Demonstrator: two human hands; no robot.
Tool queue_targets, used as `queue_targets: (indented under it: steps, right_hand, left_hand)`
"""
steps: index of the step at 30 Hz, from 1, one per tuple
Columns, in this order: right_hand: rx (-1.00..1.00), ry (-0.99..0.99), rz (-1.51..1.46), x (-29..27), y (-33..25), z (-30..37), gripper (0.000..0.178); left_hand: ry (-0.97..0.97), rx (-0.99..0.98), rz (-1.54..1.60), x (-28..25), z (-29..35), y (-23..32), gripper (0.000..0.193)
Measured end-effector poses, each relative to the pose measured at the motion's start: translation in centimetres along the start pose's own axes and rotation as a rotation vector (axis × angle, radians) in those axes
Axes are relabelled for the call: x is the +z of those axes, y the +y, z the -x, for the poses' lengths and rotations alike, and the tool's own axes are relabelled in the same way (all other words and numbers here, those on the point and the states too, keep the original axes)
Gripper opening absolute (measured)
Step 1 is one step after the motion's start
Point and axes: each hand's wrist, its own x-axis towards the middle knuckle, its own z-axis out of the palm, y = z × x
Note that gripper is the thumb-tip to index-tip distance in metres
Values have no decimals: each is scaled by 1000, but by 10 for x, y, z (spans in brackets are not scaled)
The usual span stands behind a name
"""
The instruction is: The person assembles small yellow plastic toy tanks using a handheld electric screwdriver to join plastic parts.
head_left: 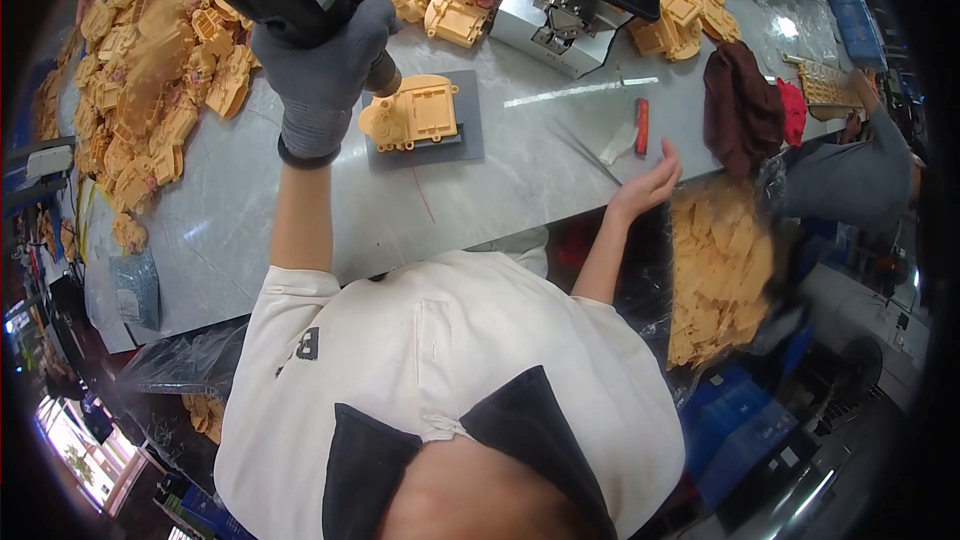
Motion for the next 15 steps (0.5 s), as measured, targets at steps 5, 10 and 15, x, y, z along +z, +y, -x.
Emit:
queue_targets:
  steps: [5, 10, 15]
  right_hand:
    - [-4, -3, -11, 2, -2, -1, 38]
    - [-6, -5, -12, 1, 0, 0, 37]
    - [-15, -8, -24, 0, -2, 1, 34]
  left_hand:
    - [8, 5, 14, 3, 0, -1, 45]
    - [7, -45, 32, 13, 7, -2, 38]
    - [-67, 67, -152, 19, 16, -1, 41]
